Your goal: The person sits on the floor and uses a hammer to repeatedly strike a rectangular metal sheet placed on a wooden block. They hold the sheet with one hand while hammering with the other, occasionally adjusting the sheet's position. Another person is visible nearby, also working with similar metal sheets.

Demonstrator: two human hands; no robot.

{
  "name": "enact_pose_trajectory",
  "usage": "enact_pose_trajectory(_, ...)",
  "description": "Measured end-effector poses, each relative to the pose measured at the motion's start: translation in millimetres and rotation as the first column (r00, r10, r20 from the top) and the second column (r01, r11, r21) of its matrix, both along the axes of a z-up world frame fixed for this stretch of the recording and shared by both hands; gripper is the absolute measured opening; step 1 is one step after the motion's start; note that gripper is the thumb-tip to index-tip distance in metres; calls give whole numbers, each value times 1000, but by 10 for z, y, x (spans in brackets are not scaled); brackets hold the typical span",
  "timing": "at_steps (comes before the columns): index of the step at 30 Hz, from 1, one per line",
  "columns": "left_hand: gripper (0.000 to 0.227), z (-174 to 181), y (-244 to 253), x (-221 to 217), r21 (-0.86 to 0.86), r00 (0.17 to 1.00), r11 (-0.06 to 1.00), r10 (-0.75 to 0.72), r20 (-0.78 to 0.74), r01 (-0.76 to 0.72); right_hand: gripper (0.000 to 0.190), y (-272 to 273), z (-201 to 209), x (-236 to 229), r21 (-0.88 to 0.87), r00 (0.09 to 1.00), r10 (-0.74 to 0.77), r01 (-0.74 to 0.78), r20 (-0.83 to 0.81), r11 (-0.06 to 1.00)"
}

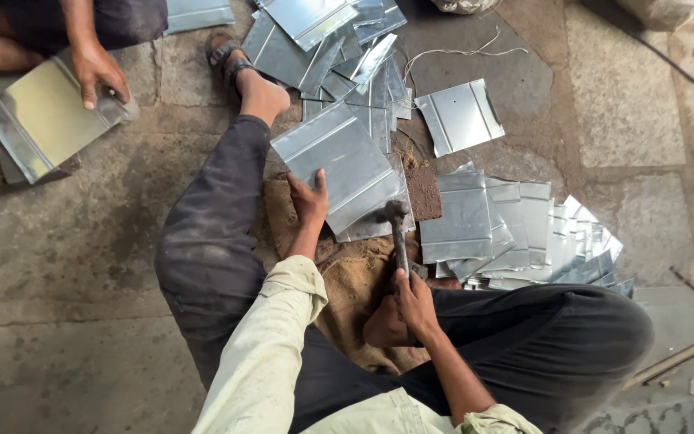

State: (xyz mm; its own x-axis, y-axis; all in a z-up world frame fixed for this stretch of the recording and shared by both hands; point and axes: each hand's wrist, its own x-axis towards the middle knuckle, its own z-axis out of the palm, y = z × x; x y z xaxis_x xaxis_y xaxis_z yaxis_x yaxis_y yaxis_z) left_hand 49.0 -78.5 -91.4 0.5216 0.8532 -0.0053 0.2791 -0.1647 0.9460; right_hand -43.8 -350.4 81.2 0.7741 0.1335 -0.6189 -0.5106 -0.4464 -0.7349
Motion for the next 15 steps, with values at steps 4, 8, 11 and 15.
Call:
enact_pose_trajectory(4, 66, -8, 34, 74, 35, 995, 999, -30, 100, 27, 33, -46, 216, 35, 99, 997, -52, 46, 52, 994)
enact_pose_trajectory(8, 68, -120, 17, 108, 75, 994, 997, -43, 98, 36, 34, -292, 872, 198, 419, 930, -173, 22, 326, 908)
enact_pose_trajectory(11, 65, -120, 76, 120, 74, 994, 993, -99, 38, 96, 27, -429, 1653, 465, 527, 563, -244, -420, 790, 739)
enact_pose_trajectory(15, 73, 61, 59, 125, 68, 993, 992, -112, 29, 110, 46, -349, 2005, 516, 310, 68, -314, -452, 947, 836)
